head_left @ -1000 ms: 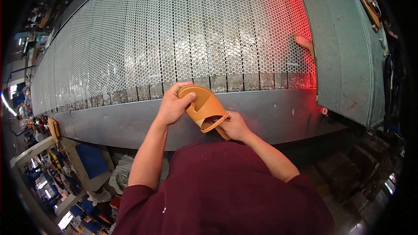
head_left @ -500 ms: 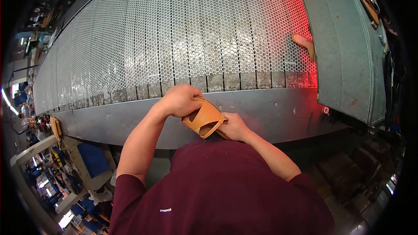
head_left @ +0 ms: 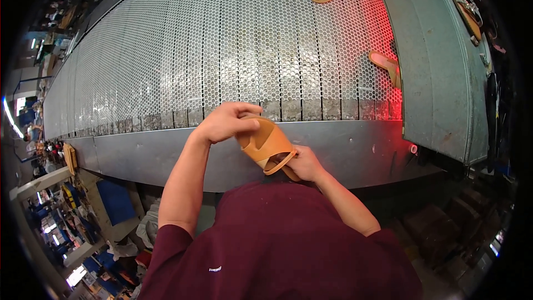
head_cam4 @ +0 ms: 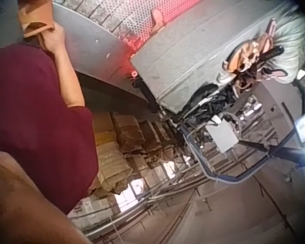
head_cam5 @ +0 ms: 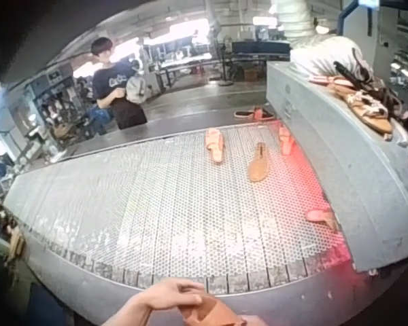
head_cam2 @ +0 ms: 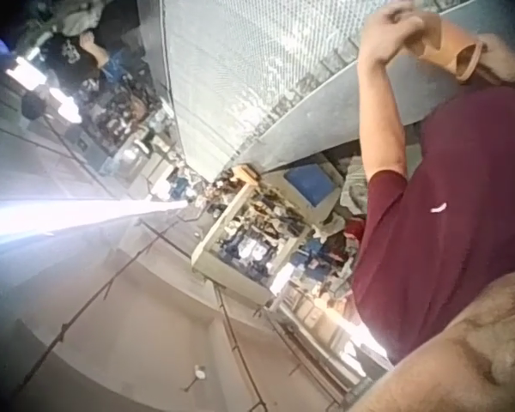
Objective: The recorder is picking up sandal components from a conveyor belt and manually pressing the upper parts onto the soles to assemble them.
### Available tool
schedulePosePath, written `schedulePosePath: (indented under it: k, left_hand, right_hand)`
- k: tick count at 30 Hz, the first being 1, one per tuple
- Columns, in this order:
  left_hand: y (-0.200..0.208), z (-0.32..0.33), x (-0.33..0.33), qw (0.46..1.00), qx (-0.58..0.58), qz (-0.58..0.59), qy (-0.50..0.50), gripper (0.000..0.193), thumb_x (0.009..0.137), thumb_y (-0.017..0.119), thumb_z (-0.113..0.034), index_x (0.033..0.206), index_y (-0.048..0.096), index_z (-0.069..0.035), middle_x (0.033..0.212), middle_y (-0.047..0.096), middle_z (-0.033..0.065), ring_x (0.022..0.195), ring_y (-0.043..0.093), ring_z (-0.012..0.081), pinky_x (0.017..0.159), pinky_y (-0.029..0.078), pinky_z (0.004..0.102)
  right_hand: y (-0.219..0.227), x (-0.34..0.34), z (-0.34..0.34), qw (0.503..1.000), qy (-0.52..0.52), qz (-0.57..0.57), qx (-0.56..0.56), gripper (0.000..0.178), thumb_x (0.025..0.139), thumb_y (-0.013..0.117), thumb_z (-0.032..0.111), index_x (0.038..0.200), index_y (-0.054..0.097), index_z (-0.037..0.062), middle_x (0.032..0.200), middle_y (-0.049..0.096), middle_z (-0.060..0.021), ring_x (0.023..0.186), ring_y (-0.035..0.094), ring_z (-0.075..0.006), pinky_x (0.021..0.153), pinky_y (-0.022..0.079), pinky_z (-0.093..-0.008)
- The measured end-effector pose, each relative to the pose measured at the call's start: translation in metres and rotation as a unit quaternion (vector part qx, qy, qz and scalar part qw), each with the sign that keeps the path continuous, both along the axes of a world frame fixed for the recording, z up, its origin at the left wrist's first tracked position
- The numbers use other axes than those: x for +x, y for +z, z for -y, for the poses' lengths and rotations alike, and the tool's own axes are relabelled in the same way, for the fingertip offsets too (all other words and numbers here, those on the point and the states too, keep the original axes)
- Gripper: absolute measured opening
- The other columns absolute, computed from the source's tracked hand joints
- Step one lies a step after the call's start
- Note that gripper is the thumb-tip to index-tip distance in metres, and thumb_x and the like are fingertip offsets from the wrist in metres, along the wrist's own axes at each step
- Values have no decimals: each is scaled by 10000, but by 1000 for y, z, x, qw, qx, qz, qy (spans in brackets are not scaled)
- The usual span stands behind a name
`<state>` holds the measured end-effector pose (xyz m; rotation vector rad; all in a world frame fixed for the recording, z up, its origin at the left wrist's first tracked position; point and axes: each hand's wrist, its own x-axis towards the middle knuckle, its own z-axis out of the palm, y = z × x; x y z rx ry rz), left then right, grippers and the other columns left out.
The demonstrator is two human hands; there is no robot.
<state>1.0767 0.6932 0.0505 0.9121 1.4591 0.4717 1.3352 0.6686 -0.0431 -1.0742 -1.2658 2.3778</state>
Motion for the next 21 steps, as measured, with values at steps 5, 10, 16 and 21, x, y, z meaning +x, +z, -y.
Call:
schedulePosePath:
  k: [5, 10, 16, 21]
  left_hand:
    - [-42, 45, 0, 940, -10, 245, 239, 325, 905, 629, -148, 1196, 606, -7, 1054, 674, 53, 950, 629, 129, 787, 501, 299]
    - [-39, 40, 27, 975, 24, 85, 205, 254, 914, 629, -205, 1066, 673, -7, 938, 689, 48, 839, 635, 120, 721, 507, 289]
    - [-31, 34, 36, 982, 74, 23, 170, 193, 909, 633, -160, 990, 674, 11, 842, 674, 40, 744, 598, 98, 685, 495, 254]
    - [-32, 36, 43, 977, 84, 39, 192, 231, 900, 659, -189, 1006, 672, 15, 843, 685, 50, 754, 614, 95, 693, 504, 253]
  right_hand:
    - [3, 10, -15, 998, -21, 28, -53, 242, 929, 616, 120, 1133, 629, -10, 1042, 661, -40, 931, 601, -108, 828, 492, -269]
    - [-8, 18, -17, 996, -46, 34, -71, 243, 947, 587, 128, 1146, 618, -6, 1056, 652, -38, 938, 588, -97, 832, 485, -266]
    - [-16, 26, -17, 994, -59, 15, -95, 231, 945, 586, 119, 1133, 620, -11, 1046, 649, -35, 922, 587, -100, 823, 482, -266]
    - [-12, 31, -22, 992, -56, 10, -108, 225, 942, 587, 109, 1129, 621, -13, 1049, 649, -37, 927, 591, -100, 826, 486, -266]
